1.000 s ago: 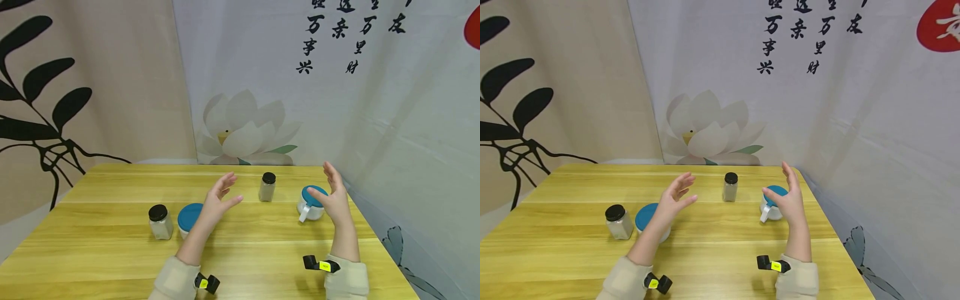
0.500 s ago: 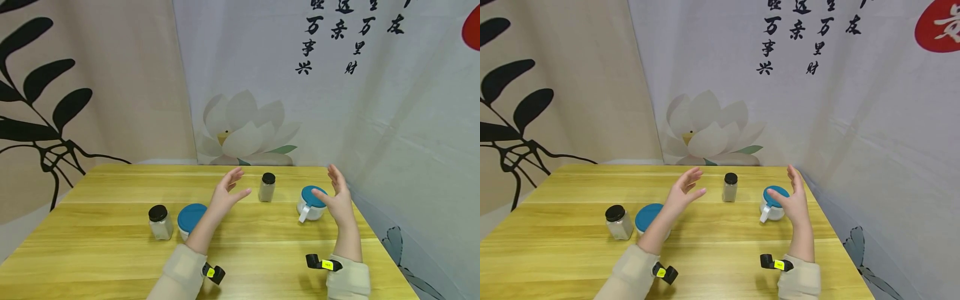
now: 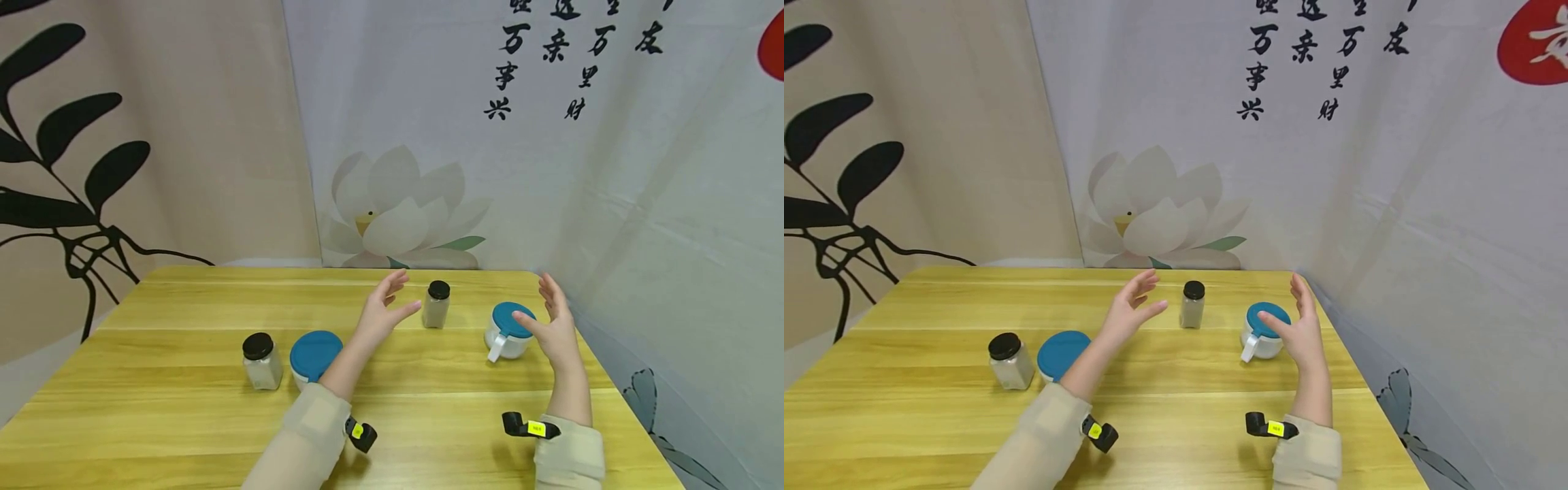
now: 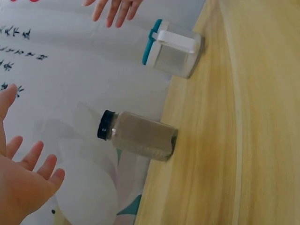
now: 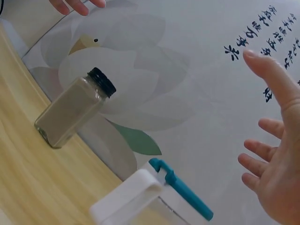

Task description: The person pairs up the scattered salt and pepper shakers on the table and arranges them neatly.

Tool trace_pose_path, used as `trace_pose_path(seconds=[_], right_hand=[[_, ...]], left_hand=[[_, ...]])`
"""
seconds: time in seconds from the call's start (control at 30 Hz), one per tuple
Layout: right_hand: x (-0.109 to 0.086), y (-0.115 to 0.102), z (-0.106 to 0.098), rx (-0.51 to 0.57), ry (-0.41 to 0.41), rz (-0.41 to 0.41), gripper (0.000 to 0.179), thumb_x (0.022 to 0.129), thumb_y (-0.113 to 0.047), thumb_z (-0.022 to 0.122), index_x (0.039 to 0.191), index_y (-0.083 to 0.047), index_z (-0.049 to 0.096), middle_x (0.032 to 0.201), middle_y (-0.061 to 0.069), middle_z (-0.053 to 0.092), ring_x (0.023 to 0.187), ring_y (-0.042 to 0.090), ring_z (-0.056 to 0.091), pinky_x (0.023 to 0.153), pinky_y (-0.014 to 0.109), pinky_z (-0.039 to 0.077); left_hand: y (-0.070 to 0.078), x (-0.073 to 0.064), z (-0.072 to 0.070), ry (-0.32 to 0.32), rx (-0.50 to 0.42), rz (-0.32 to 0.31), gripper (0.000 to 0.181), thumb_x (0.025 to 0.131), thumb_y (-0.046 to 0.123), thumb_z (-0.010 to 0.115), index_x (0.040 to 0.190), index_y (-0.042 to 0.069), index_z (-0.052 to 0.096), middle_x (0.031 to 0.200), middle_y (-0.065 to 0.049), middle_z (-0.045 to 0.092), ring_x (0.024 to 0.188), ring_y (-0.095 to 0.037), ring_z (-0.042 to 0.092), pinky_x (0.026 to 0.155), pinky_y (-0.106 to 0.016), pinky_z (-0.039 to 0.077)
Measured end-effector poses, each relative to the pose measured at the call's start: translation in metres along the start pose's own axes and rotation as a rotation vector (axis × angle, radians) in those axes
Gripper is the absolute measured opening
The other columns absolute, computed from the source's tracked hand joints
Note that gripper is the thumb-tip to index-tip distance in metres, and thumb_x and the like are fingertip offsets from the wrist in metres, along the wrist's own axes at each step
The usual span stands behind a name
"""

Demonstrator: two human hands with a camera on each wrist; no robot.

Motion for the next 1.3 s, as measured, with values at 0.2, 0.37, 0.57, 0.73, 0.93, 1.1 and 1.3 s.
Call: trace_pose_path(seconds=[0.2, 0.37, 0.57, 0.73, 0.93, 1.1, 1.3], right_hand=[[-0.001, 0.011, -0.001, -0.001, -0.012, 0.034, 0.090, 0.086, -0.007, 0.071, 0.154, -0.012, 0.012, 0.155, 0.017, 0.018, 0.141, 0.034, 0.016, 0.113, 0.049, 0.011], [0.000, 0.019, -0.002, 0.011, -0.016, 0.044, 0.091, 0.086, -0.010, 0.072, 0.155, -0.013, 0.012, 0.155, 0.017, 0.017, 0.141, 0.034, 0.016, 0.113, 0.050, 0.010], [0.001, 0.028, -0.001, 0.036, -0.016, 0.064, 0.095, 0.085, -0.007, 0.073, 0.155, -0.012, 0.009, 0.155, 0.016, 0.017, 0.141, 0.033, 0.016, 0.113, 0.048, 0.010], [-0.003, 0.029, 0.000, 0.061, -0.016, 0.101, 0.096, 0.084, -0.003, 0.073, 0.154, -0.007, 0.006, 0.154, 0.019, 0.016, 0.141, 0.035, 0.014, 0.113, 0.050, 0.009], [-0.009, 0.019, 0.004, 0.078, -0.032, 0.131, 0.096, 0.085, -0.003, 0.071, 0.153, -0.004, 0.004, 0.155, 0.021, 0.013, 0.141, 0.037, 0.012, 0.112, 0.051, 0.008], [-0.011, 0.018, 0.004, 0.084, -0.041, 0.124, 0.095, 0.085, 0.000, 0.070, 0.153, -0.003, 0.003, 0.154, 0.023, 0.013, 0.141, 0.039, 0.012, 0.112, 0.051, 0.008], [-0.011, 0.032, 0.007, 0.091, -0.047, 0.134, 0.093, 0.085, 0.002, 0.069, 0.152, 0.000, 0.004, 0.153, 0.024, 0.014, 0.140, 0.040, 0.012, 0.112, 0.052, 0.009]], left_hand=[[-0.004, 0.004, 0.007, -0.008, -0.005, -0.004, 0.064, 0.086, 0.014, 0.073, 0.142, 0.008, 0.043, 0.138, -0.014, 0.048, 0.128, -0.030, 0.041, 0.104, -0.040, 0.033], [-0.009, 0.008, 0.012, -0.001, -0.008, -0.029, 0.065, 0.086, 0.017, 0.074, 0.142, 0.011, 0.044, 0.139, -0.012, 0.048, 0.128, -0.028, 0.042, 0.104, -0.042, 0.033], [-0.019, 0.015, 0.017, 0.014, -0.008, -0.067, 0.066, 0.085, 0.020, 0.075, 0.143, 0.014, 0.044, 0.139, -0.008, 0.049, 0.128, -0.026, 0.043, 0.105, -0.044, 0.032], [-0.028, 0.020, 0.024, 0.009, -0.014, -0.080, 0.066, 0.085, 0.020, 0.075, 0.143, 0.012, 0.044, 0.139, -0.009, 0.048, 0.128, -0.027, 0.042, 0.105, -0.046, 0.031], [-0.037, 0.023, 0.029, 0.002, -0.025, -0.094, 0.067, 0.085, 0.019, 0.074, 0.143, 0.012, 0.042, 0.140, -0.009, 0.047, 0.129, -0.030, 0.040, 0.106, -0.048, 0.029], [-0.043, 0.026, 0.032, 0.001, -0.007, -0.099, 0.066, 0.086, 0.019, 0.074, 0.143, 0.010, 0.042, 0.140, -0.007, 0.047, 0.130, -0.031, 0.039, 0.106, -0.047, 0.028], [-0.054, 0.031, 0.036, 0.000, -0.002, -0.128, 0.067, 0.085, 0.020, 0.075, 0.143, 0.010, 0.043, 0.140, -0.007, 0.047, 0.131, -0.033, 0.037, 0.107, -0.049, 0.026]])
Point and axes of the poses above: each hand's wrist, its own x-axis towards the middle knuckle, its own z-axis out of the palm, y = z × x, the point moved 10 cm from there along x, towards the middle knuckle
